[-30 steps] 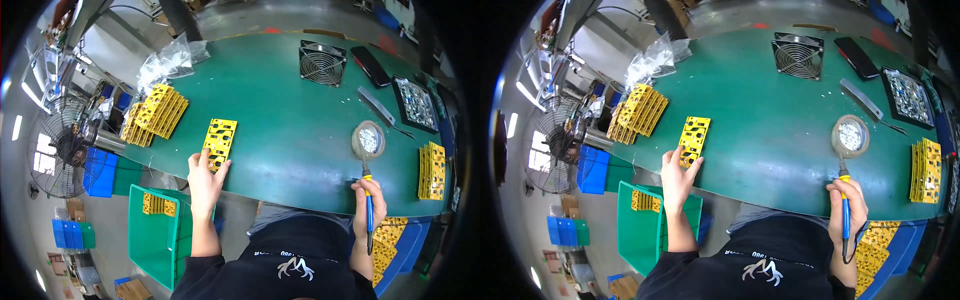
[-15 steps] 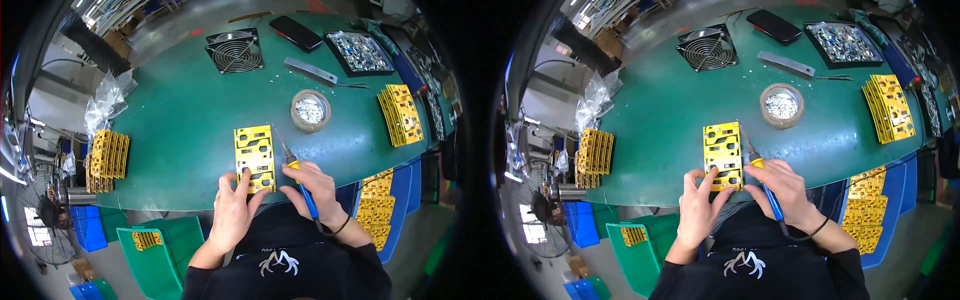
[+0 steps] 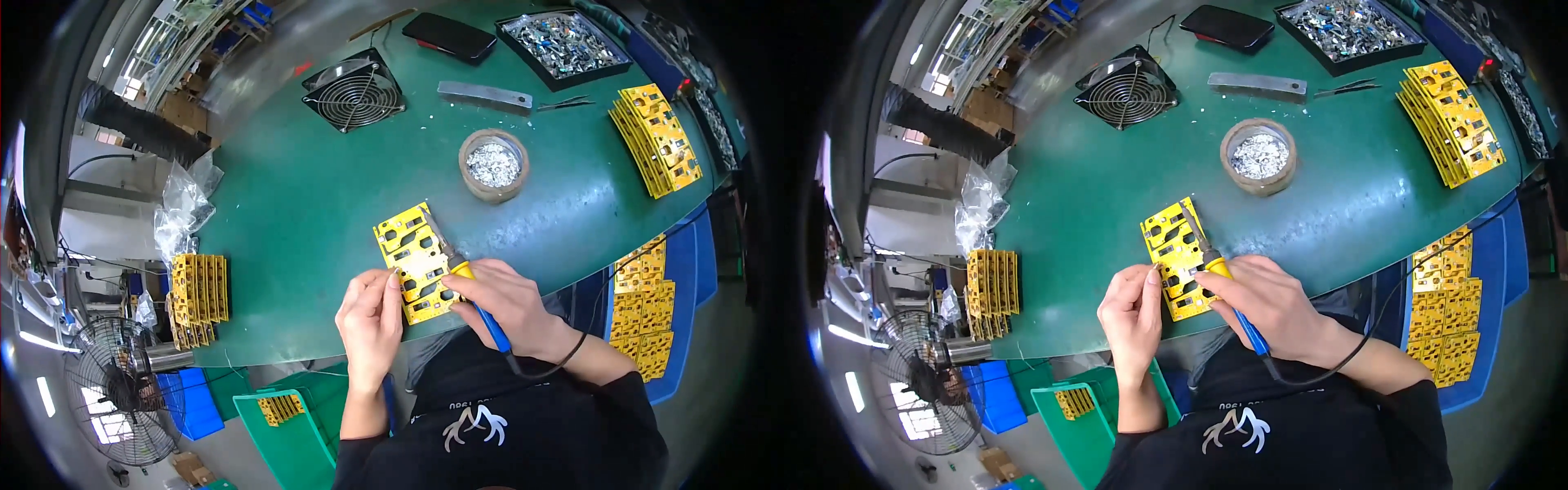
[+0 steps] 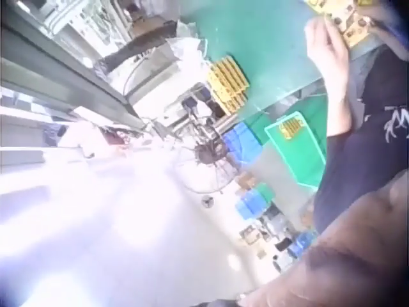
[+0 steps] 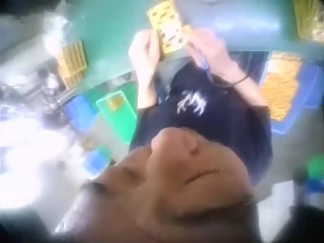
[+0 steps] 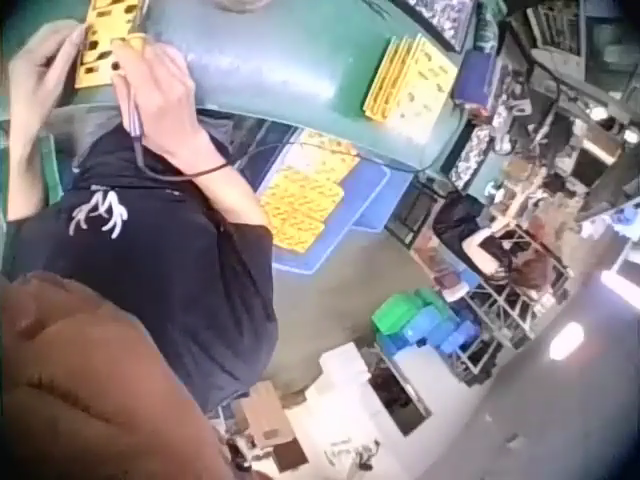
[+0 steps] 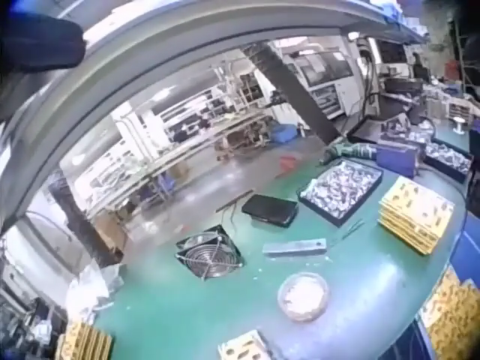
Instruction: The person solders components onto yellow circuit boards using a soldering iron and solder wire, repeating the process across multiple boards and stacking them on the workbench.
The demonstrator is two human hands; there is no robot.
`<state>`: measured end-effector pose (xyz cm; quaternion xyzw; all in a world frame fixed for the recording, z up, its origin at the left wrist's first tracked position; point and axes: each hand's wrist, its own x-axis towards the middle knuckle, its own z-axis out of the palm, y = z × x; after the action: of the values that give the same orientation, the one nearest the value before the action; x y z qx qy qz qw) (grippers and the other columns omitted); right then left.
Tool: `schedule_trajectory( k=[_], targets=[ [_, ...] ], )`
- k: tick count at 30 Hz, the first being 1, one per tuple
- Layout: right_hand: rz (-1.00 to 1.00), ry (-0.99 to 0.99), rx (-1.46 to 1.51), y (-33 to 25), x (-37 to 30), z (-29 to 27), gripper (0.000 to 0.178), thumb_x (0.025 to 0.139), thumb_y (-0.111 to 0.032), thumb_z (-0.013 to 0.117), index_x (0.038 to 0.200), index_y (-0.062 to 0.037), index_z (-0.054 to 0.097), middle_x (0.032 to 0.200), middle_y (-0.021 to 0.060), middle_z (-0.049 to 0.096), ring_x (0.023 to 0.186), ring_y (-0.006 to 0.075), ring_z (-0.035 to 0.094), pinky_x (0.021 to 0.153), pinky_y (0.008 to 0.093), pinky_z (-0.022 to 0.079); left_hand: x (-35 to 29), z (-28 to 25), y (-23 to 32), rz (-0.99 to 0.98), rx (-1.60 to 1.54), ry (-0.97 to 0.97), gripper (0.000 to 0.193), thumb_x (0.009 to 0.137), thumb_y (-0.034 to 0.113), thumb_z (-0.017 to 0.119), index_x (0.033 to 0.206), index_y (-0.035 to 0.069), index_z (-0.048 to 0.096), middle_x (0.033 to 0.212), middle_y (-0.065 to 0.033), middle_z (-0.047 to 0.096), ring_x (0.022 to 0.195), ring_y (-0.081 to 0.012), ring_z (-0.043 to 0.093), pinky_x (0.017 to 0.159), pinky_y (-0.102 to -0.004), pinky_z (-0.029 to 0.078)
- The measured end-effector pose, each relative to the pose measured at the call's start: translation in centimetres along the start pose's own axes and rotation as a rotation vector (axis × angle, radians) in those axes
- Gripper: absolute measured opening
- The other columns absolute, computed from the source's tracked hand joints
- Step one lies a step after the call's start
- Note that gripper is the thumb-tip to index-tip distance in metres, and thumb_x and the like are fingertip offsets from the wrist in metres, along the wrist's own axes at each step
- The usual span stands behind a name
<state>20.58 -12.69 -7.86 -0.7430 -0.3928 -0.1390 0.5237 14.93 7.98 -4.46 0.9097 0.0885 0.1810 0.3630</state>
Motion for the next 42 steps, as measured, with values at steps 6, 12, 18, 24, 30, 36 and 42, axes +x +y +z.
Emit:
schedule_trajectory(
  k=[6, 12, 18, 24, 30, 36, 42],
  targets=[
    [0.023, 0.041, -0.047, -0.3, -0.9, -0.6, 0.048, 0.082, 0.003, 0.079, 0.128, -0.0016, 0.069, 0.1, 0.0138, 0.073, 0.089, 0.0311, 0.073, 0.09, 0.0442, 0.058, -1.4, 0.3, 1.5, -0.065, -0.009, -0.074, 0.011, 0.1, 0.005, 0.07, 0.106, -0.003, 0.076, 0.107, -0.0152, 0.074, 0.086, -0.0248, 0.073, 0.075, -0.0345, 0.058],
    [0.04, 0.11, -0.122, 0.0, -1.0, -3.4, 0.044, 0.082, 0.009, 0.079, 0.125, 0.0026, 0.07, 0.099, 0.0189, 0.077, 0.086, 0.0315, 0.077, 0.089, 0.0453, 0.059, -1.3, 0.4, 1.7, -0.092, -0.089, 0.022, 0.003, 0.1, -0.001, 0.068, 0.099, -0.003, 0.071, 0.102, -0.0104, 0.071, 0.069, -0.0124, 0.058, 0.06, -0.0269, 0.047],
    [0.077, 0.2, -0.288, 1.3, -0.3, -5.2, 0.048, 0.082, 0.004, 0.083, 0.129, 0.0015, 0.071, 0.102, 0.0158, 0.079, 0.085, 0.0236, 0.077, 0.088, 0.0412, 0.058, -0.4, 0.7, 1.5, 0.242, 0.079, 0.003, 0.007, 0.096, 0.0, 0.072, 0.104, 0.002, 0.072, 0.097, -0.0143, 0.07, 0.08, -0.0302, 0.073, 0.067, -0.037, 0.059],
    [0.084, 0.207, -0.135, 0.4, -0.5, -4.8, 0.041, 0.077, 0.0, 0.085, 0.117, 0.0021, 0.076, 0.094, 0.0133, 0.078, 0.076, 0.0228, 0.074, 0.087, 0.0428, 0.057, -1.0, 2.4, 2.4, 0.271, 0.224, 0.037, 0.01, 0.093, 0.001, 0.077, 0.103, 0.0, 0.074, 0.104, -0.0124, 0.071, 0.072, -0.0255, 0.072, 0.061, -0.0359, 0.059],
    [0.07, 0.142, 0.05, -0.2, -0.5, -3.9, 0.035, 0.077, 0.001, 0.082, 0.112, 0.001, 0.077, 0.082, 0.0085, 0.076, 0.065, 0.0201, 0.071, 0.086, 0.0424, 0.057, -1.4, 3.7, 2.4, 0.308, 0.328, 0.09, 0.015, 0.091, 0.003, 0.079, 0.105, 0.002, 0.075, 0.112, -0.0108, 0.071, 0.072, -0.0227, 0.074, 0.06, -0.0342, 0.059],
    [0.114, 0.1, 0.11, -0.2, -0.5, -3.9, 0.033, 0.077, 0.0, 0.082, 0.11, 0.0007, 0.077, 0.081, 0.0092, 0.076, 0.064, 0.0201, 0.07, 0.086, 0.0417, 0.057, -1.7, 4.4, 1.9, 0.338, 0.349, 0.031, 0.024, 0.091, 0.0, 0.077, 0.114, -0.006, 0.071, 0.118, -0.0183, 0.069, 0.091, -0.0345, 0.075, 0.075, -0.0402, 0.064],
    [0.244, 0.119, 0.131, -1.0, -1.0, -3.0, 0.035, 0.083, -0.002, 0.083, 0.116, 0.0039, 0.073, 0.096, 0.0179, 0.077, 0.081, 0.0305, 0.078, 0.077, 0.0391, 0.062, -1.7, 4.8, 2.1, 0.377, 0.399, 0.133, 0.02, 0.088, 0.001, 0.08, 0.108, 0.001, 0.074, 0.112, -0.0114, 0.072, 0.083, -0.027, 0.076, 0.065, -0.0355, 0.063]
  ],
)
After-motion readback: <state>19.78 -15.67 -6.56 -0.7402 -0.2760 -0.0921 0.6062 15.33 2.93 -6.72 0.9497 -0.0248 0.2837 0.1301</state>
